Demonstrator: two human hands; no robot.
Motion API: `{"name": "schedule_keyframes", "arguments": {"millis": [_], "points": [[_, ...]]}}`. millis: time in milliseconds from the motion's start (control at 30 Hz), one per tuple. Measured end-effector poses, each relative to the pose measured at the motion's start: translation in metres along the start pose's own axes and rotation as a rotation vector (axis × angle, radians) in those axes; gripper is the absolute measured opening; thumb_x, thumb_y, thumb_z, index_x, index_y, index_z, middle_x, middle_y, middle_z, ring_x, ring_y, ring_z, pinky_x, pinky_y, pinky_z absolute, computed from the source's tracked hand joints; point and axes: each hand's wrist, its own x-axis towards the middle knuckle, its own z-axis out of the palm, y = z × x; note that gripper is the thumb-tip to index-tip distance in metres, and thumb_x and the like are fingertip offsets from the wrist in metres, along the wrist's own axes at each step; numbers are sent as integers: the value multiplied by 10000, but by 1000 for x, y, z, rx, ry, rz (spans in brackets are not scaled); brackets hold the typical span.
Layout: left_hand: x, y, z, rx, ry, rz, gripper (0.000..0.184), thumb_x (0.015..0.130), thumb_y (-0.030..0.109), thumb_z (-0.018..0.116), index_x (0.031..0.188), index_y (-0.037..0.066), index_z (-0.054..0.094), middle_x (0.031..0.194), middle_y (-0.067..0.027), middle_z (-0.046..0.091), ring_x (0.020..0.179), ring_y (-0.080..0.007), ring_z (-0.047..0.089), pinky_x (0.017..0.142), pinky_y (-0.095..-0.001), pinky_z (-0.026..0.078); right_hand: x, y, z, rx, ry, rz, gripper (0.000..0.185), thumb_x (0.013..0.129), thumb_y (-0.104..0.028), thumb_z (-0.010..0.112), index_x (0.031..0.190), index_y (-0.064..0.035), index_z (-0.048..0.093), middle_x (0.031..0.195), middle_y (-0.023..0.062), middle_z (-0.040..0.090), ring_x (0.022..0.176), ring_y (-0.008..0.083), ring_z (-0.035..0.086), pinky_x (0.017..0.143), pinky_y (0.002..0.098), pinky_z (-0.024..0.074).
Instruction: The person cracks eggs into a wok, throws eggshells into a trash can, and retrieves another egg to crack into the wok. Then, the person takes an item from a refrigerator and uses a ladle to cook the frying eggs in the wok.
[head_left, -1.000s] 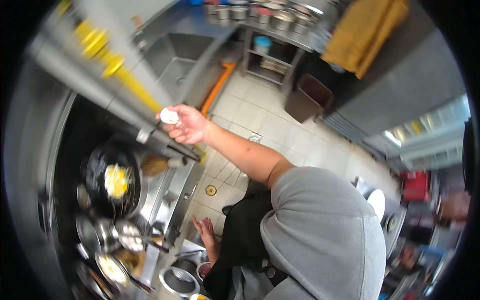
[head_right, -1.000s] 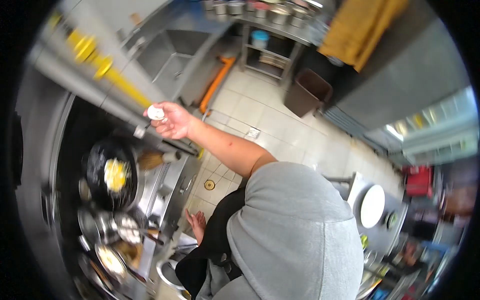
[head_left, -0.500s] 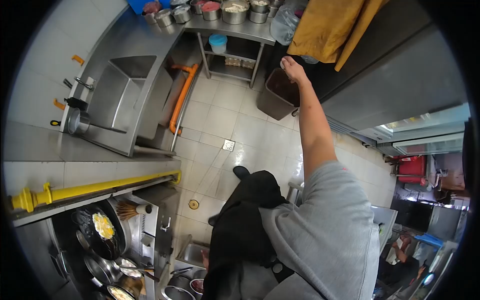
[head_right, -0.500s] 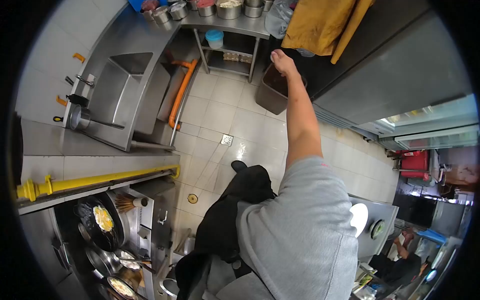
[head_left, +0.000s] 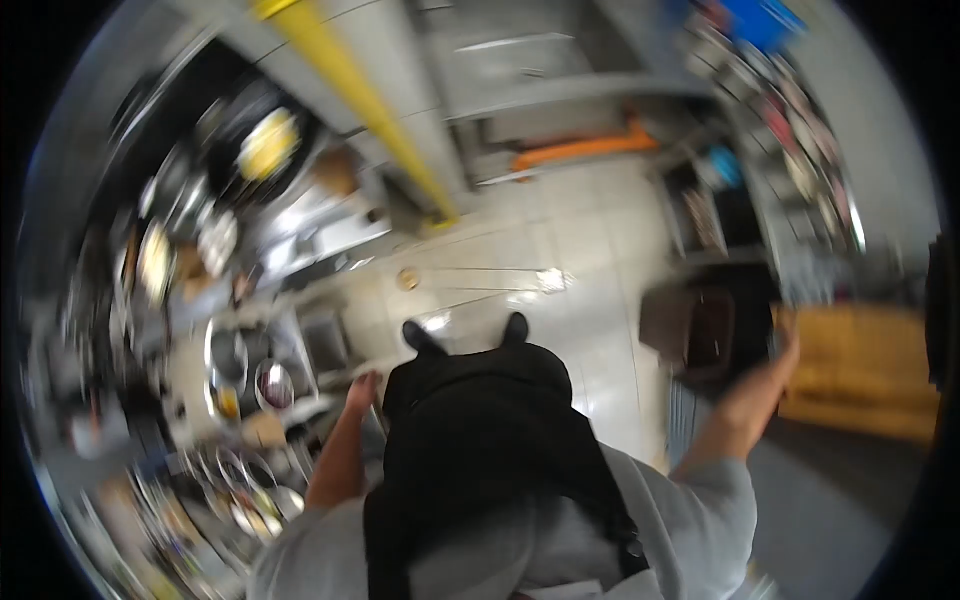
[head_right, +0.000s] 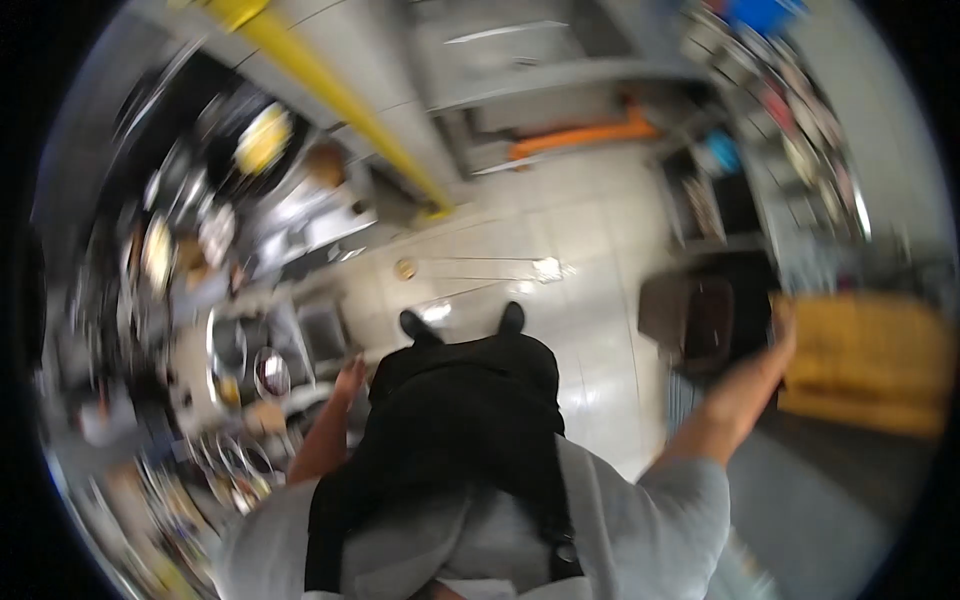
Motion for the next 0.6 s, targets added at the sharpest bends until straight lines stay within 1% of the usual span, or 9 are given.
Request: {"name": "schedule_keyframes", "arguments": {"millis": [33, 100, 133, 200, 333, 400, 467, 533, 600], "points": [[-2, -4, 6, -42, 62, 124, 511, 1011, 427, 439, 1253, 12, 614, 1226, -207, 642, 1151, -353, 594, 952, -420, 445, 13, -18, -22, -107, -272, -304, 524, 1006, -418, 411, 1270, -10, 608, 1316, 231, 593, 1220, 382, 543, 1038, 469, 433], [-29, 10, 6, 184, 131, 167, 531, 961, 478, 518, 1194, 21, 655, 1229, -205, 648, 1183, -363, 587, 1008, -424, 448, 32, -55, -135, 234, -346, 587, 510, 914, -521, 550, 998, -54, 736, 963, 197, 725, 882, 401, 692, 798, 484, 554], [-25, 2, 9, 129, 130, 131, 539, 952, 489, 533, 1196, 25, 657, 1221, -211, 651, 1175, -364, 594, 1003, -425, 454, 48, -64, -142, 89, -70, 729, 418, 854, -459, 627, 849, -55, 734, 810, 160, 726, 734, 410, 687, 647, 505, 538], [-23, -19, 21, 48, 152, 82, 546, 944, 500, 548, 1197, 29, 659, 1212, -216, 653, 1167, -365, 601, 997, -425, 459, 84, -118, -212, 455, 369, 913, 270, 778, -291, 632, 800, -28, 693, 806, 205, 707, 743, 402, 684, 692, 492, 540], [-17, -61, 20, -36, 142, 30, 607, 920, 542, 563, 1222, 22, 647, 1208, -224, 655, 1150, -367, 615, 989, -421, 471, 150, -188, -192, 318, -259, 465, 750, 729, -257, 764, 1374, 14, 494, 1255, 267, 625, 1163, 375, 611, 976, 447, 483], [-9, -76, 16, -88, 152, -2, 625, 916, 552, 563, 1235, 20, 640, 1211, -224, 655, 1155, -364, 615, 992, -415, 471, 180, -257, -310, 969, -472, 324, 922, 710, -145, 795, 1493, 7, 333, 1441, 267, 472, 1324, 339, 481, 1080, 422, 408], [-16, -95, 4, -238, 210, -63, 634, 918, 557, 553, 1247, 21, 634, 1206, -212, 662, 1160, -359, 615, 999, -413, 470, 220, -343, -306, 915, -193, 57, 684, 754, -66, 752, 1376, 30, 483, 1160, 254, 655, 1049, 330, 656, 887, 431, 536], [-16, -114, -9, -324, 256, -62, 632, 918, 561, 550, 1249, 30, 635, 1195, -211, 667, 1150, -357, 619, 993, -416, 473, 267, -444, -282, 1004, -322, -172, 299, 855, -82, 689, 1119, 45, 630, 794, 175, 692, 661, 253, 673, 584, 387, 553], [-22, -124, -20, -352, 289, -24, 619, 917, 564, 546, 1245, 48, 642, 1175, -211, 673, 1129, -355, 627, 980, -420, 481, 232, -587, -430, 1095, -300, -222, 219, 928, -177, 626, 976, 35, 643, 695, 139, 655, 563, 224, 621, 531, 378, 524]]}}
